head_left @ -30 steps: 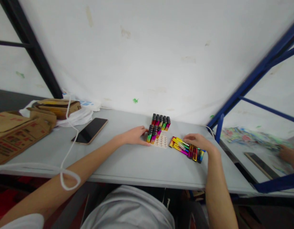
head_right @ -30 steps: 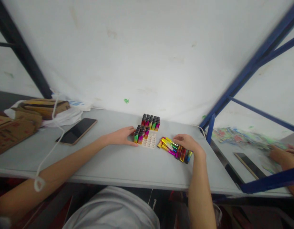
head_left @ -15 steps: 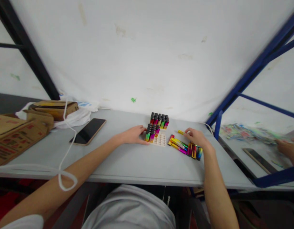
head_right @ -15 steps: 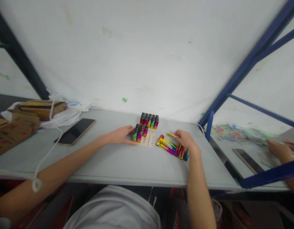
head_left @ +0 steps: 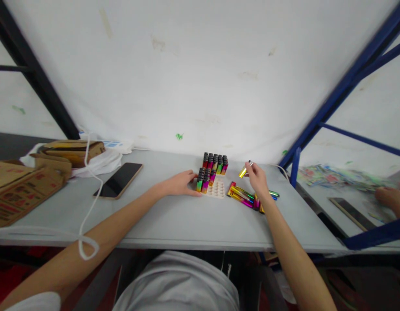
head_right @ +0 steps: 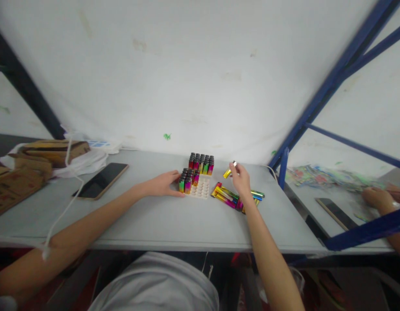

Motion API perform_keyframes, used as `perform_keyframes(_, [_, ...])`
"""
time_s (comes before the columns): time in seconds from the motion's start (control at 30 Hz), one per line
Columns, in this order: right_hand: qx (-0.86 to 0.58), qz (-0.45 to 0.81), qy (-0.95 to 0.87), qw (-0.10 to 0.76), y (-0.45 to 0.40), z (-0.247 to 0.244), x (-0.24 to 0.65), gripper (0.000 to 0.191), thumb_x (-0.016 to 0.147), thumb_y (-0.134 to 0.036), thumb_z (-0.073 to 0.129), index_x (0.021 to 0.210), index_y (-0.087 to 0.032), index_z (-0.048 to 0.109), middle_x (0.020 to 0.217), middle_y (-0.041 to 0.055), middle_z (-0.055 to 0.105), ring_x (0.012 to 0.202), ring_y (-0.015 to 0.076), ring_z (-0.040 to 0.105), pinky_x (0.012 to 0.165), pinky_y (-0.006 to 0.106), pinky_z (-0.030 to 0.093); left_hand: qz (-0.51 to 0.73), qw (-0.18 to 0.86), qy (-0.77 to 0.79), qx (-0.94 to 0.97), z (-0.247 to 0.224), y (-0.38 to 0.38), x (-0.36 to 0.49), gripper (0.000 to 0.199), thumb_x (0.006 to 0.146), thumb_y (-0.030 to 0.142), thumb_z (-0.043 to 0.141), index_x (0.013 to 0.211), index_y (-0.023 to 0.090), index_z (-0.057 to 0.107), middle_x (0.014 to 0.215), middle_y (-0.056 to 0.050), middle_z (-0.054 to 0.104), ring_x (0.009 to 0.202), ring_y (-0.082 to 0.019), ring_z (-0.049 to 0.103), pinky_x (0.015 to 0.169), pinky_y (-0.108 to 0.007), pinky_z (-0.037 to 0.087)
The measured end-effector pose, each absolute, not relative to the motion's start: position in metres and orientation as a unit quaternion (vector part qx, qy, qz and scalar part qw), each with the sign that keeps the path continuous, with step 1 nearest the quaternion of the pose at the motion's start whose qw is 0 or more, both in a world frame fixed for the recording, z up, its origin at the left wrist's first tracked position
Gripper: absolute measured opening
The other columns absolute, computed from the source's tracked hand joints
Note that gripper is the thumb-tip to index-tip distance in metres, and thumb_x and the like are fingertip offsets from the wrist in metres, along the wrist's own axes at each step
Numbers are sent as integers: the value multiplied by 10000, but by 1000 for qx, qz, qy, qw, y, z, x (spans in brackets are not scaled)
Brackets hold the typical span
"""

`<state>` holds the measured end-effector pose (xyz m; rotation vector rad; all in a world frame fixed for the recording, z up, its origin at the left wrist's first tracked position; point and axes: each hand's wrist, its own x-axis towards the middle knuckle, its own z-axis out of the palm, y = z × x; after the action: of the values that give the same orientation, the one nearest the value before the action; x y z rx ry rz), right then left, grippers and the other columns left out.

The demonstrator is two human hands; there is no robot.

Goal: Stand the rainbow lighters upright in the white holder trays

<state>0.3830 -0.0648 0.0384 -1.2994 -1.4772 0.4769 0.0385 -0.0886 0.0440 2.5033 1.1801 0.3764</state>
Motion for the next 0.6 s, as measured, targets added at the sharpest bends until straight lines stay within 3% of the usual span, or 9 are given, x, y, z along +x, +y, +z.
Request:
perform_keyframes(0.13, [-473, 340, -582, 567, -69, 40, 369, 643, 842, -866, 559, 976, -238, 572, 852, 28, 683, 810, 206, 691, 772, 356, 582, 131, 171, 418, 883, 45, -89, 39, 651, 772, 781, 718, 1032, 185, 678, 998, -79, 627, 918, -274, 621, 808, -344, 496])
perform_keyframes(0.2, [-435, 389, -582, 566, -73, 43, 363, 624, 827, -835, 630, 1013, -242, 572, 803, -8, 643, 728, 176, 666, 736, 336, 571, 132, 171, 418, 883, 44, -89, 38, 661, 774, 784, 716, 1043, 181, 682, 1003, -81, 634, 917, -273, 621, 810, -343, 494])
perform_keyframes(0.33, [-403, 442, -580, 554, -80, 43, 350, 570, 842, -799, 664, 994, -258, 568, 613, -114, 358, 485, 106, 379, 514, 252, 428, 135, 168, 421, 881, 42, -88, 38, 686, 765, 786, 727, 1074, 175, 684, 1025, -87, 639, 910, -272, 623, 820, -350, 498])
perform_keyframes(0.43, [-439, 405, -595, 538, -84, 40, 340, 558, 877, -806, 610, 859, -253, 536, 598, -100, 329, 484, 110, 301, 450, 245, 292, 139, 166, 420, 881, 41, -86, 38, 694, 758, 792, 731, 1085, 182, 685, 1020, -83, 644, 904, -269, 622, 820, -349, 498])
perform_keyframes(0.6, [-468, 275, -666, 511, -91, 37, 330, 585, 955, -718, 540, 634, -242, 426, 587, -45, 395, 576, 134, 386, 554, 283, 333, 132, 159, 422, 883, 41, -87, 38, 679, 776, 782, 726, 1104, 189, 685, 1022, -81, 640, 910, -270, 618, 825, -350, 495])
